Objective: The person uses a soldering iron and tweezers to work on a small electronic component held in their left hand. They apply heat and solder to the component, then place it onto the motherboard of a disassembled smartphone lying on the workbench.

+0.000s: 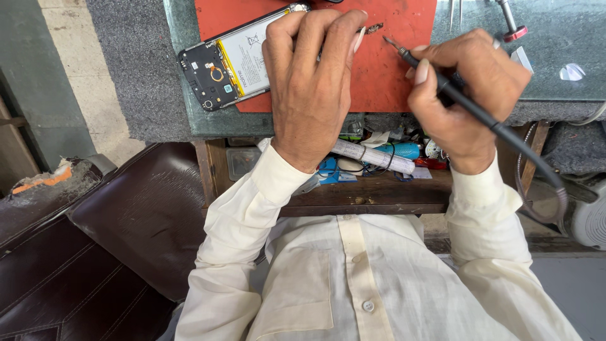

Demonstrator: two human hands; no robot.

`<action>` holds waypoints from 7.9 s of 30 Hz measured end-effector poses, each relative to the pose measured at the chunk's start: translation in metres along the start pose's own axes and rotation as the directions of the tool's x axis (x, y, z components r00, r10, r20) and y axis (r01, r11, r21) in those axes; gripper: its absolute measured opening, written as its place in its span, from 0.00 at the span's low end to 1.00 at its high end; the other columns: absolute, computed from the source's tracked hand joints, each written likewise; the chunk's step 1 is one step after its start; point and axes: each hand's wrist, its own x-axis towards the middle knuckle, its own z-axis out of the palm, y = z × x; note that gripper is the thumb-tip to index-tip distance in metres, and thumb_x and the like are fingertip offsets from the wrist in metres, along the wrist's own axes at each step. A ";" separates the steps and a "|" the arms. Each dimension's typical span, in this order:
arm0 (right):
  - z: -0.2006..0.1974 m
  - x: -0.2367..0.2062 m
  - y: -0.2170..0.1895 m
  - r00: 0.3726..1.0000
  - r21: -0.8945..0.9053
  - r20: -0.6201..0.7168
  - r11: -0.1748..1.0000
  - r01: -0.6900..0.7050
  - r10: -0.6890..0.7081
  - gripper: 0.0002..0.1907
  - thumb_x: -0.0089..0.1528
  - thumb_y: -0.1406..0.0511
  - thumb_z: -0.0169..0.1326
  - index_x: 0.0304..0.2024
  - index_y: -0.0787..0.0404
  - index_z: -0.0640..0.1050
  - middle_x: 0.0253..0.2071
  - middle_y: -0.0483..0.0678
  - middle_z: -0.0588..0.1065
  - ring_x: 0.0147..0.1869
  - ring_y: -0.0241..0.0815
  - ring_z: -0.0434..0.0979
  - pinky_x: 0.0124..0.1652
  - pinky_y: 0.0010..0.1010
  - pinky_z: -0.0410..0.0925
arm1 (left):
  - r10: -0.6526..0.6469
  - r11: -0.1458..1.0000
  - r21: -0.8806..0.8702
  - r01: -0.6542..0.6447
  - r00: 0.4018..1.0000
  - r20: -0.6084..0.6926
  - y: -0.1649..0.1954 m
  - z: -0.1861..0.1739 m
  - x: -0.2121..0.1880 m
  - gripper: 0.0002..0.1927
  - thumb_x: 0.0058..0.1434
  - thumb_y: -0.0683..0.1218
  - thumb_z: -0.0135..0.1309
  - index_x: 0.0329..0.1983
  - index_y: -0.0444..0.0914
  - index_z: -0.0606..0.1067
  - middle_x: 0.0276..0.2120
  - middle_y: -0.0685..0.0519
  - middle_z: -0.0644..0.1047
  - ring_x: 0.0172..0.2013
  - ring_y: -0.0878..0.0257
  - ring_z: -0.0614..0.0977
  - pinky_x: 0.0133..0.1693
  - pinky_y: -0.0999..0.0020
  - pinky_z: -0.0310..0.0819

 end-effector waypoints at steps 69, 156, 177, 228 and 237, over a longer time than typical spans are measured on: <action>0.009 0.017 0.038 0.972 0.297 -0.162 0.947 -0.118 0.172 0.10 0.73 0.79 0.57 0.47 0.68 0.68 0.40 0.48 0.73 0.41 0.37 0.76 0.41 0.26 0.69 | -0.004 0.950 -0.311 0.009 1.000 0.014 0.004 -0.005 0.004 0.14 0.76 0.34 0.55 0.61 0.38 0.71 0.54 0.55 0.73 0.54 0.60 0.79 0.56 0.69 0.77; 0.029 -0.009 0.036 0.989 0.089 0.074 0.989 0.122 -0.129 0.12 0.65 0.82 0.59 0.49 0.70 0.79 0.45 0.54 0.80 0.47 0.43 0.80 0.49 0.28 0.70 | -0.056 0.991 -0.120 0.059 0.998 0.031 -0.032 0.036 -0.020 0.07 0.74 0.39 0.60 0.51 0.41 0.76 0.47 0.59 0.73 0.52 0.60 0.71 0.56 0.67 0.67; 0.031 -0.011 0.040 0.980 0.048 0.125 0.987 0.153 -0.158 0.15 0.62 0.81 0.59 0.50 0.67 0.80 0.46 0.50 0.80 0.49 0.41 0.79 0.50 0.28 0.68 | -0.065 0.992 -0.109 0.067 0.998 0.026 -0.036 0.040 -0.023 0.07 0.74 0.40 0.60 0.51 0.41 0.76 0.47 0.59 0.73 0.51 0.60 0.71 0.56 0.67 0.67; 0.035 -0.018 0.050 0.969 0.006 0.140 0.978 0.206 -0.205 0.13 0.62 0.79 0.61 0.49 0.65 0.83 0.47 0.50 0.79 0.48 0.42 0.77 0.47 0.28 0.67 | -0.052 0.993 -0.107 0.052 0.999 0.004 -0.038 0.041 -0.025 0.08 0.71 0.40 0.59 0.51 0.40 0.76 0.49 0.57 0.73 0.51 0.58 0.70 0.55 0.64 0.67; 0.036 -0.019 0.053 0.969 -0.002 0.140 0.978 0.208 -0.206 0.14 0.62 0.79 0.61 0.49 0.64 0.83 0.47 0.49 0.79 0.48 0.41 0.77 0.47 0.28 0.67 | -0.056 0.992 -0.114 0.056 0.998 0.009 -0.038 0.042 -0.026 0.08 0.71 0.39 0.59 0.51 0.41 0.76 0.49 0.57 0.73 0.51 0.58 0.70 0.55 0.64 0.67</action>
